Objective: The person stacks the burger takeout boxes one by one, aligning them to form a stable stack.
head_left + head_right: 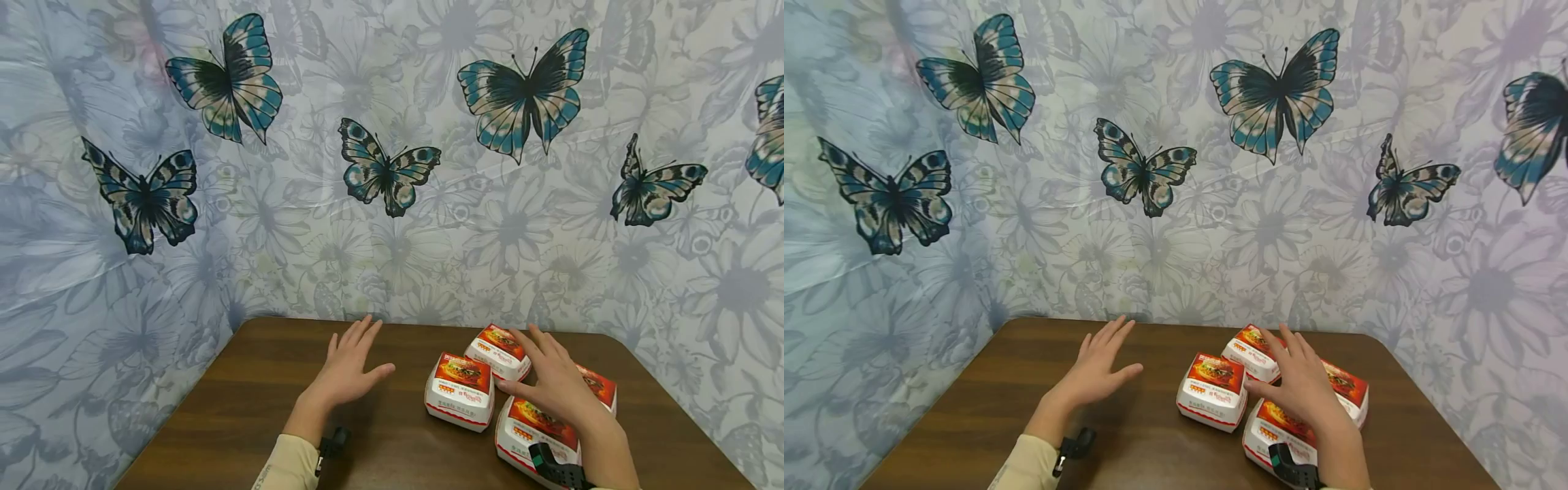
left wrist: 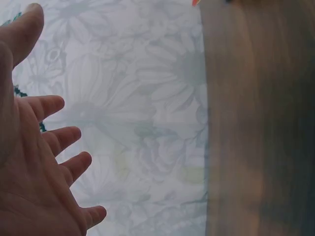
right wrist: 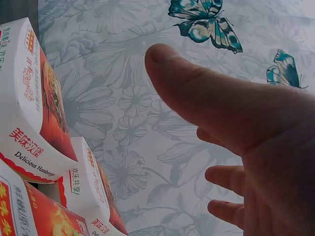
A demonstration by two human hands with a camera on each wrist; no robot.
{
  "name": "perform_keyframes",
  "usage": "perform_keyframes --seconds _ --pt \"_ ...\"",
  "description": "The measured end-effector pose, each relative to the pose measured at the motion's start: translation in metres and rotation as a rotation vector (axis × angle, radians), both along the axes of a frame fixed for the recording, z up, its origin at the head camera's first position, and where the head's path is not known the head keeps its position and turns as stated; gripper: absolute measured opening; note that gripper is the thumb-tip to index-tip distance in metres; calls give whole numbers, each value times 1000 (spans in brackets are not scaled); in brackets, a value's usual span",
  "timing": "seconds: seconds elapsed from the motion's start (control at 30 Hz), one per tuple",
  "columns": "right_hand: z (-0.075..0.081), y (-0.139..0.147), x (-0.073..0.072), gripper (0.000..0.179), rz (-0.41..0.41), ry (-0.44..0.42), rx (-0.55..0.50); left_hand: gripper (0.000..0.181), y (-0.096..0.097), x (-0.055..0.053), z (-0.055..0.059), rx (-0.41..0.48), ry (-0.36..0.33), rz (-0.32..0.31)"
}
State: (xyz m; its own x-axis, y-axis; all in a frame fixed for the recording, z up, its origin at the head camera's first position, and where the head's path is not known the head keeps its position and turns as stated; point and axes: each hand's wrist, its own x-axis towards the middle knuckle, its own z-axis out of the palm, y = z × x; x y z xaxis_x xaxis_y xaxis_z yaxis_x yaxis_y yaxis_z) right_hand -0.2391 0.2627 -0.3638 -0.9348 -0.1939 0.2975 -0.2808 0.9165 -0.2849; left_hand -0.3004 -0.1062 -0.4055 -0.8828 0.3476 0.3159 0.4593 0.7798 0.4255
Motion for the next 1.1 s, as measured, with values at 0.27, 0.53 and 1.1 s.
perform_keyframes --seconds 0.27,0.53,1.1 --pt "-1 3 -1 95 -5 10 -2 85 14 -11 -10 67 -34 -62" --pt "-5 3 -2 96 -6 0 5 78 34 -19 -17 105 -75 -140" --pt "-2 10 0 89 -2 -31 -32 78 84 -34 -33 135 -211 -348"
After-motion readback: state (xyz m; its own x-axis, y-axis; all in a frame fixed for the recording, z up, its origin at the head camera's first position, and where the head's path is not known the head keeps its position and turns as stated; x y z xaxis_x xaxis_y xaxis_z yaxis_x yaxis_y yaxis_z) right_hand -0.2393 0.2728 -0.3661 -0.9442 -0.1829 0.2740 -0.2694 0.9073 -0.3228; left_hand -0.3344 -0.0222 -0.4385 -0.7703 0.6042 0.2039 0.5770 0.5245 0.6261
